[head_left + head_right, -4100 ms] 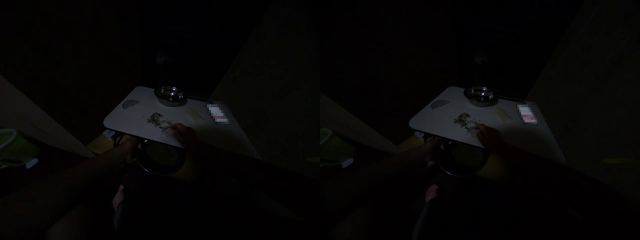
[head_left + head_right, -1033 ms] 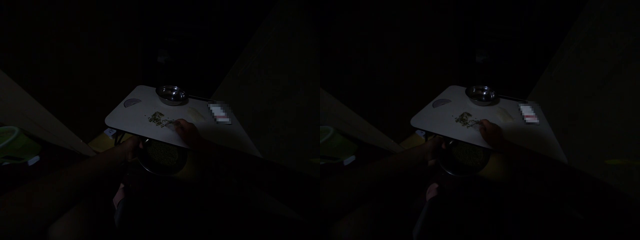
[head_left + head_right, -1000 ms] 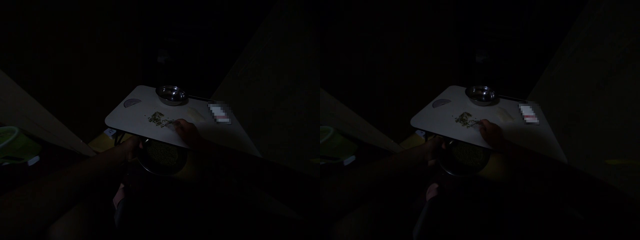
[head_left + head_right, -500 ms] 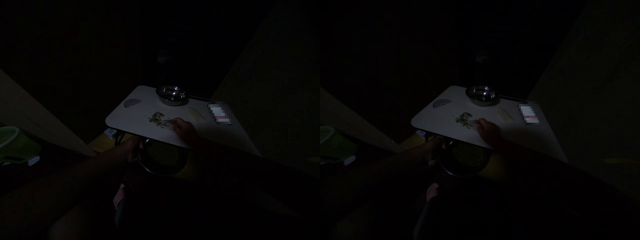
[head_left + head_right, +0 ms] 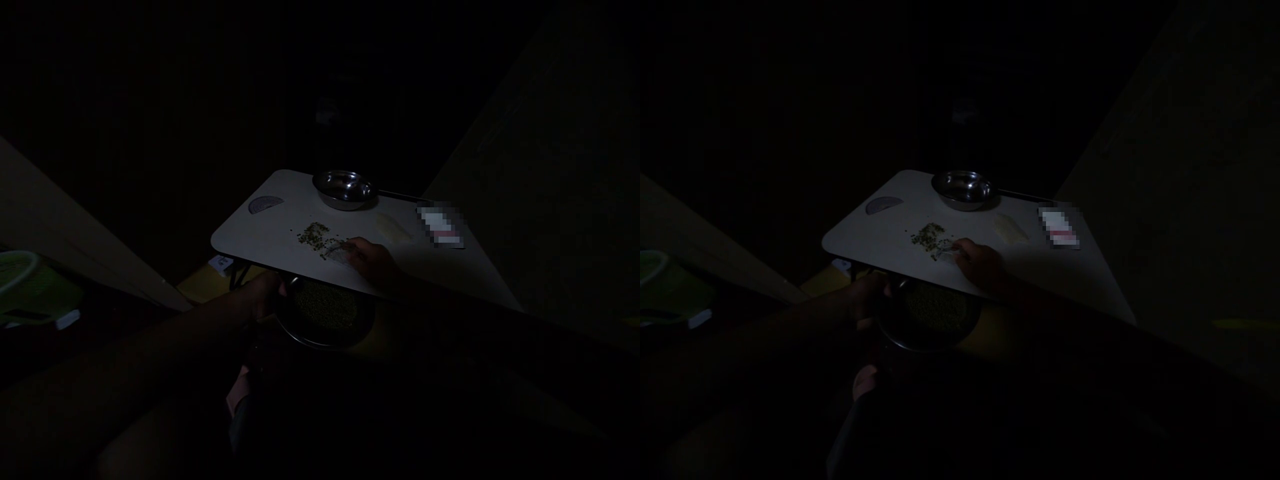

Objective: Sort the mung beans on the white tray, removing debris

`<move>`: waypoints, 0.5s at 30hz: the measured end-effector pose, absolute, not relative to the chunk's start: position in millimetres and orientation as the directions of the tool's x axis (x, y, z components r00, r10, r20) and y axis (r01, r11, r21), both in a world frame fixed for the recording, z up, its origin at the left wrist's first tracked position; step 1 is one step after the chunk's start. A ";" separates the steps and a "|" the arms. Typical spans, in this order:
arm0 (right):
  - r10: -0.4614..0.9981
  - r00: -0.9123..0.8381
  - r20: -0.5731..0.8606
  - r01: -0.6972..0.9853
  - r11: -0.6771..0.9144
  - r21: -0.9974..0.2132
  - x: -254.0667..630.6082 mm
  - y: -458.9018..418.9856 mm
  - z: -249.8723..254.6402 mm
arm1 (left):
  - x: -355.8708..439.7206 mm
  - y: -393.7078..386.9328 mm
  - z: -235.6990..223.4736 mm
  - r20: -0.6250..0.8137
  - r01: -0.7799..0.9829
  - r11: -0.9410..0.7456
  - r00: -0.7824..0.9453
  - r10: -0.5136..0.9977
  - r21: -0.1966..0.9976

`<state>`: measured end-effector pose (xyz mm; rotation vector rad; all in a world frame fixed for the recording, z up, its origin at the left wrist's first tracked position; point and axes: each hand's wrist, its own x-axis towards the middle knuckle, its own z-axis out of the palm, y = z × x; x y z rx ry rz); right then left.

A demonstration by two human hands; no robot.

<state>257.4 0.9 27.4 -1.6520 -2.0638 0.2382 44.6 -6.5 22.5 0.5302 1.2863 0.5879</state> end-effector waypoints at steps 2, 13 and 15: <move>0.953 -0.151 0.264 0.869 0.255 -0.425 257.8 1.0 27.0 | 45.3 -6.7 23.9 -0.736 -0.095 0.749 0.143 0.662 0.656; 0.938 -0.179 0.297 0.861 0.296 -0.413 251.8 3.4 26.5 | 44.4 -5.8 21.2 -0.740 -0.078 0.760 0.184 0.647 0.645; 0.938 -0.172 0.301 0.858 0.293 -0.421 252.5 1.6 26.3 | 43.7 -5.1 18.9 -0.728 -0.066 0.755 0.222 0.649 0.653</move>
